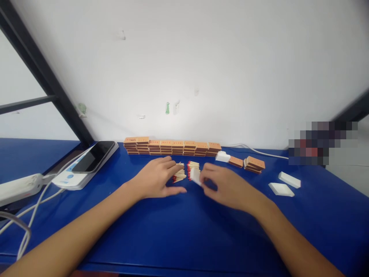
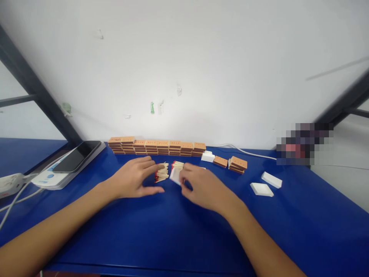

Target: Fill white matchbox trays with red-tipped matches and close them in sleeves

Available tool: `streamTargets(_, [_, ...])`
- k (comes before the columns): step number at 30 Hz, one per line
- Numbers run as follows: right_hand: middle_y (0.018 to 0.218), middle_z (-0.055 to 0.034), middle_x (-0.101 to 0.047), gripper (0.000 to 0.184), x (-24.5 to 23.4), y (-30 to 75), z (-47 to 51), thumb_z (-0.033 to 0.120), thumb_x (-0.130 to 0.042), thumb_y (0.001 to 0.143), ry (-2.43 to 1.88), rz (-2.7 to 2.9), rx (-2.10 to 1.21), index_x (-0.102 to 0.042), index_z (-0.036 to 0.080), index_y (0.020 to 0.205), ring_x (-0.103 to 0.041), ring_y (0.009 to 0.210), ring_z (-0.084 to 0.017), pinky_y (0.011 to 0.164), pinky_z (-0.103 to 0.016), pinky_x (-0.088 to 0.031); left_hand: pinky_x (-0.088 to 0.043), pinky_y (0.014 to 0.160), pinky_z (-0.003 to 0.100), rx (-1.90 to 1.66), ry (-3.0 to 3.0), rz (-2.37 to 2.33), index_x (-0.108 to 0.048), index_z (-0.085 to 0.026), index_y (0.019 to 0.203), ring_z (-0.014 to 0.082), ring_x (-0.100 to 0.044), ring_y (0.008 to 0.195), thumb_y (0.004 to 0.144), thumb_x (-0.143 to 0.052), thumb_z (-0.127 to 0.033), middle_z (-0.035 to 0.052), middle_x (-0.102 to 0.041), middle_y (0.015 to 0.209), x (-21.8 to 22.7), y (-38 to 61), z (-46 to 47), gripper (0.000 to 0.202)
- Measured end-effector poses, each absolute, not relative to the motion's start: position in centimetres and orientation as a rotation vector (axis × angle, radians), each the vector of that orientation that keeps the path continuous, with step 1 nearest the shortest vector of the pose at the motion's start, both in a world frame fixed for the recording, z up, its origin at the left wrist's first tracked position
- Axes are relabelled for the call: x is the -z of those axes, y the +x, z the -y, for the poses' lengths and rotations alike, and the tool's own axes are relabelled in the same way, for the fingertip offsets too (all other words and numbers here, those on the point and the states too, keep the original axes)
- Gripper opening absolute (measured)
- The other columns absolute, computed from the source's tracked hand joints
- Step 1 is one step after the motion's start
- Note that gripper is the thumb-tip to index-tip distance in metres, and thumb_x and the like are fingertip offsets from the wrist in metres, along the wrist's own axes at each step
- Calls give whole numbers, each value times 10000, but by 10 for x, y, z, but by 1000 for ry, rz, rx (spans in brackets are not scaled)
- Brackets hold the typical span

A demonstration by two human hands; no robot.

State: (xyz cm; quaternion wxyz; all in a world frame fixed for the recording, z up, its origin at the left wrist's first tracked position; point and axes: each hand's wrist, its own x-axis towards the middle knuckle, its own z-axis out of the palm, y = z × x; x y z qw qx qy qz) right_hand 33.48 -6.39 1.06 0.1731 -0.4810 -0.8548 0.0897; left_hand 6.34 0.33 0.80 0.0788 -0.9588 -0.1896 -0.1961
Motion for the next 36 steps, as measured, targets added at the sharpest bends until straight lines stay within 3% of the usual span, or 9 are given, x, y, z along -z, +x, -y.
streamTargets(2, [966,-16,-650,147,-9,318,71,90,-602,866,-1328,2488,-348,-658,223,894,-598,757,-150,656,-289,-433,-554,744,404,520,-2967,581,-670,-124,1228,260,-655,843,920,-608,-765,76,-697,928,-5,67,3,714])
streamTargets(6, [959,-3,-650,130,-6,322,68,153,-645,904,-1304,2394,-422,-685,242,989,-588,729,-136,636,-277,-439,-568,864,418,452,-3035,620,-675,-140,1234,295,-693,995,915,-695,-643,108,-720,1091,0,72,9,596])
streamTargets(11, [912,-13,-625,99,8,346,48,201,-633,973,-1379,2280,-265,-713,240,1017,-586,719,-146,663,-297,-450,-565,794,412,309,-3037,716,-717,-144,1129,299,-700,948,915,-705,-567,108,-713,1040,1,73,9,474])
streamTargets(16, [1020,-38,-621,79,22,343,41,223,-650,987,-1385,2283,-308,-724,237,1009,-603,758,-153,687,-305,-482,-547,763,390,301,-3041,699,-726,-145,1074,269,-686,888,957,-668,-537,92,-695,991,3,74,9,414])
streamTargets(20, [994,-31,-609,90,24,338,41,222,-622,1012,-1417,2301,-321,-700,231,970,-603,760,-159,716,-318,-494,-532,746,377,308,-3049,649,-723,-133,1034,249,-679,854,996,-638,-496,84,-686,953,5,75,9,375])
streamTargets(28, [1037,-48,-617,123,20,342,42,231,-549,1044,-1478,2390,-282,-628,215,951,-634,773,-171,710,-330,-503,-550,780,385,328,-3062,645,-724,-133,1115,270,-707,895,983,-657,-491,104,-715,994,7,72,6,387])
streamTargets(36, [1042,-42,-629,104,20,350,43,269,-567,1044,-1437,2359,-375,-649,232,992,-641,830,-178,762,-335,-514,-531,722,372,303,-3070,654,-731,-136,1051,250,-689,827,974,-649,-502,76,-699,918,4,71,6,382])
